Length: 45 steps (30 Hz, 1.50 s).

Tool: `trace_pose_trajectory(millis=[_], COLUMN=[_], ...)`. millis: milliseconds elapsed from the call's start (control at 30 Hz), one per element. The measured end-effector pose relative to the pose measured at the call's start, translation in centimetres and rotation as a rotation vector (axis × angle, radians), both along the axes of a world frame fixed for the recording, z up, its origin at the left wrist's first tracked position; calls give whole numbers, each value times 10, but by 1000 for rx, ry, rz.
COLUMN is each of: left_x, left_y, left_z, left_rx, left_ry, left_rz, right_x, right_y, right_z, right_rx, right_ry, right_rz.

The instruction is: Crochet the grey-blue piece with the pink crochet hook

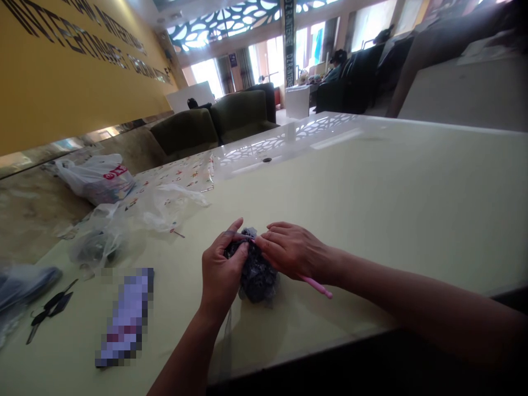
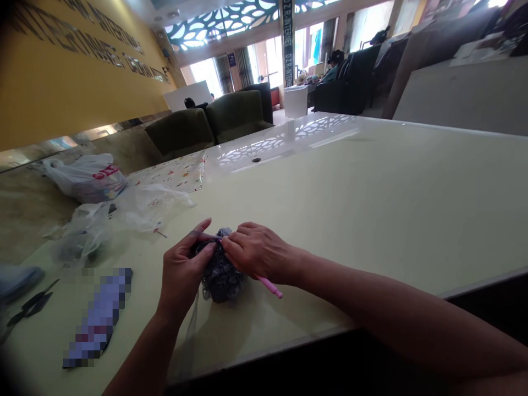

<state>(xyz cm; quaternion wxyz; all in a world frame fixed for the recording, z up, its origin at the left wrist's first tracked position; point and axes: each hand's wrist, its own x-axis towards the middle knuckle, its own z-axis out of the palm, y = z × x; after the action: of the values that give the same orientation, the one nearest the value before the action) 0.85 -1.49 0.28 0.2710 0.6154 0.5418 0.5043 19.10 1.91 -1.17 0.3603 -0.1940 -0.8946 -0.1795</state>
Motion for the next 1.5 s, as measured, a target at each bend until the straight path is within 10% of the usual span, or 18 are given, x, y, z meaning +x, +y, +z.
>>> trace_pose_trajectory(millis=[600,1133,1500], left_x=[2,3,7], left_y=[0,-3,-2], left_z=[-5,-9,-13], left_rx=[-60,224,148], left_ry=[-195,199,61], left_rz=[-62,-41,48], right_x=[-1,-9,-8], right_y=[-1,-10,-5], right_z=[-10,-16,-15], right_rx=[-60,-1,-5], right_ry=[152,137,157], right_rz=[26,-52,-65])
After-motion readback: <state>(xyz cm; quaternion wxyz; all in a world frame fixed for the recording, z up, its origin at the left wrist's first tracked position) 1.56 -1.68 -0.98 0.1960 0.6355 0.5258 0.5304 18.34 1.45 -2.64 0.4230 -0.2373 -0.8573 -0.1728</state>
